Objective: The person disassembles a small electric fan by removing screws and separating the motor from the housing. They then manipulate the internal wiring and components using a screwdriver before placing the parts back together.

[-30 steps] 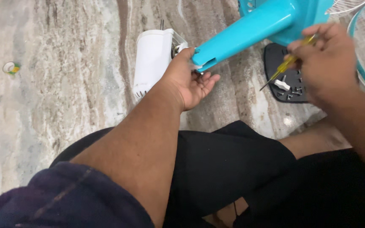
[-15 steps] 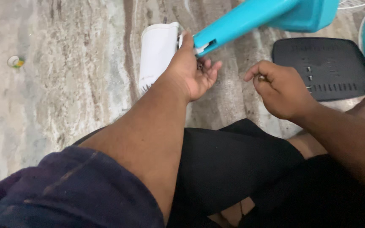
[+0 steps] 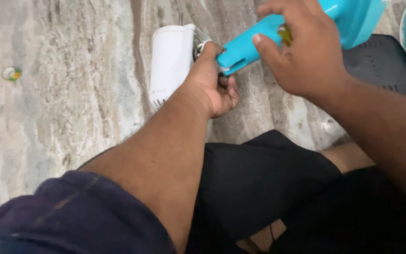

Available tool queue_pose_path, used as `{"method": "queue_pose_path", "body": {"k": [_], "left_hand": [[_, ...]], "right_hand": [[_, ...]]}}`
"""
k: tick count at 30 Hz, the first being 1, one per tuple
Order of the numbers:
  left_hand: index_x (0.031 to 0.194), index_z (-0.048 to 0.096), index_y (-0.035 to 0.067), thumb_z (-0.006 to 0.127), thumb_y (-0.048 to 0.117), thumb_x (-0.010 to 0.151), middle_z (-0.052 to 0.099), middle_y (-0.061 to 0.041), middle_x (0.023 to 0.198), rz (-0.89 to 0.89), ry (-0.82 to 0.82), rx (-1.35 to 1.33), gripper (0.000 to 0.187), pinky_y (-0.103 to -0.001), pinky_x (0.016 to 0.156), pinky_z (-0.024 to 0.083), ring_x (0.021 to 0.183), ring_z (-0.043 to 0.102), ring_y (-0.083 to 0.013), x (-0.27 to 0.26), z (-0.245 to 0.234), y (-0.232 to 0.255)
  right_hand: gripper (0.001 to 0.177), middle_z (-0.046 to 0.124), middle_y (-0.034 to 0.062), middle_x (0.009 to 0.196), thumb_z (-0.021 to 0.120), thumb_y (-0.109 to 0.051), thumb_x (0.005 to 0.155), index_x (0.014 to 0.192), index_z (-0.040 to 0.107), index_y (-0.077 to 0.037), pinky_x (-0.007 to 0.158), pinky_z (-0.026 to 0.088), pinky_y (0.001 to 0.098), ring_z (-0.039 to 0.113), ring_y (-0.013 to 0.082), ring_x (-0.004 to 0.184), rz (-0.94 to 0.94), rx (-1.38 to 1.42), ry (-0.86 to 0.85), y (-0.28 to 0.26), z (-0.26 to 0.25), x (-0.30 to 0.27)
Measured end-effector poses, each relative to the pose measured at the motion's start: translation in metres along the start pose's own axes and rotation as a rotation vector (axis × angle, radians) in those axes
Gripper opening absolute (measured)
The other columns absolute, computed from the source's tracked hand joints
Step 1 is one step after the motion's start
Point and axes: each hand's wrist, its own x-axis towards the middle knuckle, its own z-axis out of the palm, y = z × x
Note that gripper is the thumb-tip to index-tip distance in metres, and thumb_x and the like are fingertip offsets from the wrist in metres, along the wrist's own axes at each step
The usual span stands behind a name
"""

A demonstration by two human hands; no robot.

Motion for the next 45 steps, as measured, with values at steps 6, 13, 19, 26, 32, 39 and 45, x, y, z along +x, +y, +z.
{"method": "queue_pose_path", "body": {"k": [6, 13, 19, 26, 32, 39, 45], "left_hand": [[0.076, 0.05, 0.017, 0.065, 0.045, 0.08, 0.045, 0.001, 0.068, 0.039, -0.046, -0.021, 0.032, -0.031, 0.049, 0.034, 0.053, 0.039, -0.0127, -0.006, -0.003, 0.002], [0.082, 0.054, 0.02, 0.051, 0.076, 0.085, 0.044, 0.002, 0.071, 0.015, 0.053, -0.066, 0.056, -0.029, 0.05, 0.028, 0.053, 0.035, -0.0117, -0.012, 0.002, -0.003], [0.088, 0.055, 0.023, 0.04, 0.09, 0.082, 0.043, 0.003, 0.076, -0.018, 0.122, -0.031, 0.068, -0.027, 0.05, 0.028, 0.055, 0.032, -0.0105, -0.018, 0.004, -0.001], [0.088, 0.057, 0.02, 0.03, 0.092, 0.083, 0.046, 0.002, 0.077, -0.002, 0.189, -0.051, 0.077, -0.028, 0.049, 0.028, 0.054, 0.034, -0.0125, -0.019, 0.005, 0.001], [0.083, 0.053, 0.022, 0.033, 0.085, 0.086, 0.044, 0.001, 0.076, 0.02, 0.199, -0.006, 0.066, -0.03, 0.047, 0.03, 0.053, 0.036, -0.0141, -0.007, 0.004, -0.003], [0.087, 0.055, 0.019, 0.036, 0.08, 0.09, 0.047, 0.0, 0.08, 0.028, 0.222, 0.033, 0.064, -0.032, 0.047, 0.034, 0.055, 0.04, -0.0144, 0.0, 0.003, -0.004], [0.091, 0.06, 0.018, 0.045, 0.076, 0.091, 0.051, 0.001, 0.079, 0.022, 0.254, 0.037, 0.06, -0.03, 0.049, 0.036, 0.056, 0.041, -0.0132, 0.002, 0.003, -0.005]], "right_hand": [[0.019, 0.073, 0.0123, 0.1, 0.075, -0.028, 0.108, 0.118, 0.08, -0.012, 0.075, 0.053, 0.0431, 0.069, 0.0297, 0.087, 0.092, 0.052, -0.324, 0.005, 0.026, 0.043], [0.035, 0.076, 0.0104, 0.1, 0.081, -0.038, 0.086, 0.115, 0.079, -0.018, 0.072, 0.056, 0.0428, 0.072, 0.0285, 0.083, 0.229, -0.036, -0.51, -0.001, 0.038, 0.063], [0.033, 0.077, 0.0104, 0.091, 0.082, -0.045, 0.087, 0.111, 0.082, -0.023, 0.088, 0.054, 0.0484, 0.069, 0.0322, 0.093, 0.222, -0.266, -0.581, -0.017, 0.047, 0.073], [0.02, 0.069, 0.0136, 0.106, 0.076, -0.038, 0.089, 0.095, 0.082, -0.02, 0.08, 0.053, 0.0521, 0.065, 0.0358, 0.1, 0.312, -0.209, -0.447, -0.031, 0.054, 0.063], [0.023, 0.065, 0.0172, 0.115, 0.069, -0.034, 0.096, 0.104, 0.073, -0.012, 0.077, 0.053, 0.0539, 0.065, 0.04, 0.095, 0.227, -0.263, -0.538, -0.021, 0.064, 0.056], [0.022, 0.07, 0.0116, 0.106, 0.07, -0.037, 0.095, 0.095, 0.074, -0.016, 0.08, 0.052, 0.0531, 0.065, 0.036, 0.101, 0.239, -0.231, -0.608, -0.016, 0.061, 0.068], [0.023, 0.072, 0.0136, 0.097, 0.074, -0.038, 0.096, 0.089, 0.077, -0.017, 0.072, 0.053, 0.0506, 0.067, 0.0352, 0.091, 0.155, -0.263, -0.383, -0.015, 0.067, 0.063]]}}
